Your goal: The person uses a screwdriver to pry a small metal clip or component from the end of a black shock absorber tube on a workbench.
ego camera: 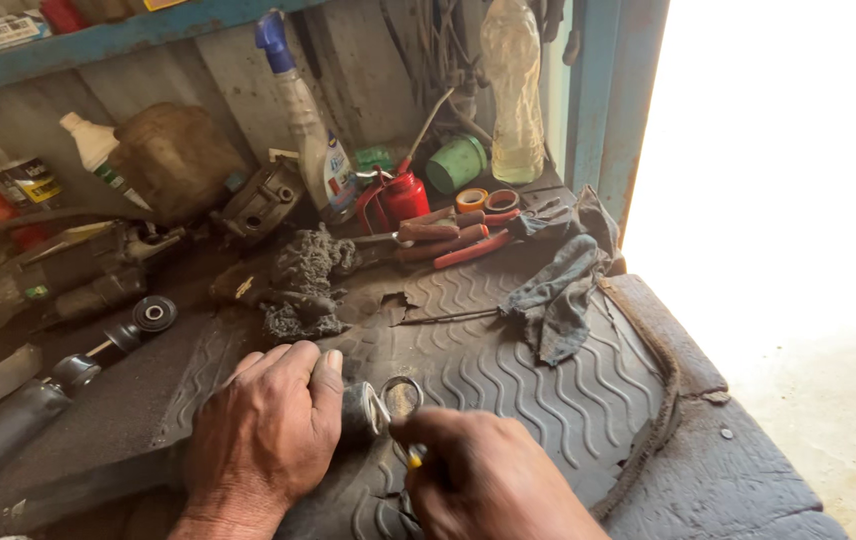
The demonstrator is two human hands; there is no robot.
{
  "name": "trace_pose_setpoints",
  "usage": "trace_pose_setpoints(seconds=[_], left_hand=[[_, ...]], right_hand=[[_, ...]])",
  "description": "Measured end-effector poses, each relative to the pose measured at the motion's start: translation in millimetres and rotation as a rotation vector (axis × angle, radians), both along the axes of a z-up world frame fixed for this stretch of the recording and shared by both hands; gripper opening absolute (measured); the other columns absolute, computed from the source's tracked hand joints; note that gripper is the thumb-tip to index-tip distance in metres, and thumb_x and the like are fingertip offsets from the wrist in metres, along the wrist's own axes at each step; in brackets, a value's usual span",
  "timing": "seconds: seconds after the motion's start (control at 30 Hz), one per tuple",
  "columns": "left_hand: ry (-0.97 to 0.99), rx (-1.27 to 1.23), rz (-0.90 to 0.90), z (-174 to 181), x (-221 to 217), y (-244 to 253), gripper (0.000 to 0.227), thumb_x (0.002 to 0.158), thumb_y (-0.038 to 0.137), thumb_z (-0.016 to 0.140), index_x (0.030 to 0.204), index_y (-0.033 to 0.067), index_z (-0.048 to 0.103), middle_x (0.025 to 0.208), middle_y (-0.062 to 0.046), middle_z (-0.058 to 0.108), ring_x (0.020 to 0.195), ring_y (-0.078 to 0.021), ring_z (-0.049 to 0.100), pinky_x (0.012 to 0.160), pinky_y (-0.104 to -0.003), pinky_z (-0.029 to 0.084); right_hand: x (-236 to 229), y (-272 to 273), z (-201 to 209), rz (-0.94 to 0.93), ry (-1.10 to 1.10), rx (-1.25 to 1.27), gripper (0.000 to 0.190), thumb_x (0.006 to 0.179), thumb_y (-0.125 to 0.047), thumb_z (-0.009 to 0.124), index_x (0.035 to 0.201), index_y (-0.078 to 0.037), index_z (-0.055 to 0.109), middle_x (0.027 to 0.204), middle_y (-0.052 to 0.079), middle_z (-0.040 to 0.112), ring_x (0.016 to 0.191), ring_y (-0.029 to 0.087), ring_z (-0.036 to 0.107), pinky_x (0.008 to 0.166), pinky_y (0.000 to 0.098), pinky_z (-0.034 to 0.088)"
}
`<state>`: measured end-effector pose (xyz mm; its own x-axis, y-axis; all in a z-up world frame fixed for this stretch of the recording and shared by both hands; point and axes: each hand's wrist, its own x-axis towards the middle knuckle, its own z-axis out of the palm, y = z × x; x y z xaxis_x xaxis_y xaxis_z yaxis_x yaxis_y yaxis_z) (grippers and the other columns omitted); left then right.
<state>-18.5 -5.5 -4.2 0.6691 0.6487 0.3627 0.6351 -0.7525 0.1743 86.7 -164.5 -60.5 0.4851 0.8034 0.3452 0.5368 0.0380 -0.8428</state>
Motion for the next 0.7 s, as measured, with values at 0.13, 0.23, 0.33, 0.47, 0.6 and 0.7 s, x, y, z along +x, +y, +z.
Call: trace_pose_setpoints(seconds=[0.13,0.23,0.33,0.47,0.6,0.7], left_hand=[[0.039,0.020,0.007,-4.4,1.4,3.1,0.043,0.101,0.042,0.048,0.077,0.0108,0.066,0.077,-0.007,0.072,0.082,-0.0284,0.069,0.070,-0.047,0.056],[-0.021,0.029,-0.034,0.5,3.2,0.7,0.035,0.095,0.040,0.051,0.082,0.0120,0.067,0.078,-0.006,0.073,0.078,-0.0311,0.069,0.066,-0.049,0.055],[-0.056,-0.037,0.021,2.9,1.9,2.3,0.036,0.093,0.042,0.053,0.081,0.0128,0.070,0.074,-0.012,0.073,0.074,-0.0353,0.070,0.063,-0.050,0.055],[-0.035,-0.023,0.042,4.3,5.5,5.0,0.045,0.097,0.044,0.053,0.071,0.0100,0.069,0.074,-0.016,0.072,0.067,-0.0411,0.069,0.061,-0.052,0.054],[-0.026,-0.038,0.066,10.7,11.8,5.0,0.047,0.094,0.046,0.055,0.067,0.0096,0.070,0.066,-0.017,0.070,0.065,-0.0434,0.068,0.058,-0.055,0.051],[0.093,-0.145,0.147,12.5,11.5,8.2,0.054,0.099,0.051,0.053,0.069,0.0097,0.069,0.063,-0.015,0.070,0.062,-0.0383,0.070,0.060,-0.050,0.053]], right_hand=[[-2.5,-1.3,6.9,-0.021,0.104,-0.157,0.035,0.078,-0.010,0.063,0.108,-0.012,0.080,0.079,0.014,0.076,0.070,0.024,0.077,0.070,0.0356,0.060],[5.0,-3.0,18.0,-0.001,0.157,-0.181,0.036,0.080,-0.011,0.062,0.112,-0.012,0.078,0.078,0.013,0.077,0.069,0.022,0.076,0.069,0.0361,0.059],[3.5,-7.6,15.0,0.055,0.172,-0.224,0.038,0.080,-0.012,0.063,0.115,-0.013,0.078,0.078,0.012,0.078,0.068,0.022,0.077,0.068,0.0357,0.060],[7.7,-4.8,13.0,0.018,0.007,-0.116,0.036,0.084,-0.011,0.065,0.114,-0.010,0.083,0.078,0.019,0.074,0.069,0.029,0.074,0.068,0.0368,0.059],[10.2,-6.8,13.4,0.092,0.064,-0.081,0.036,0.081,-0.012,0.063,0.114,-0.010,0.077,0.078,0.013,0.076,0.070,0.024,0.077,0.065,0.0354,0.059],[10.7,-6.8,13.1,0.055,0.042,-0.205,0.039,0.081,-0.011,0.063,0.116,-0.013,0.079,0.078,0.014,0.076,0.070,0.027,0.077,0.065,0.0381,0.058]])
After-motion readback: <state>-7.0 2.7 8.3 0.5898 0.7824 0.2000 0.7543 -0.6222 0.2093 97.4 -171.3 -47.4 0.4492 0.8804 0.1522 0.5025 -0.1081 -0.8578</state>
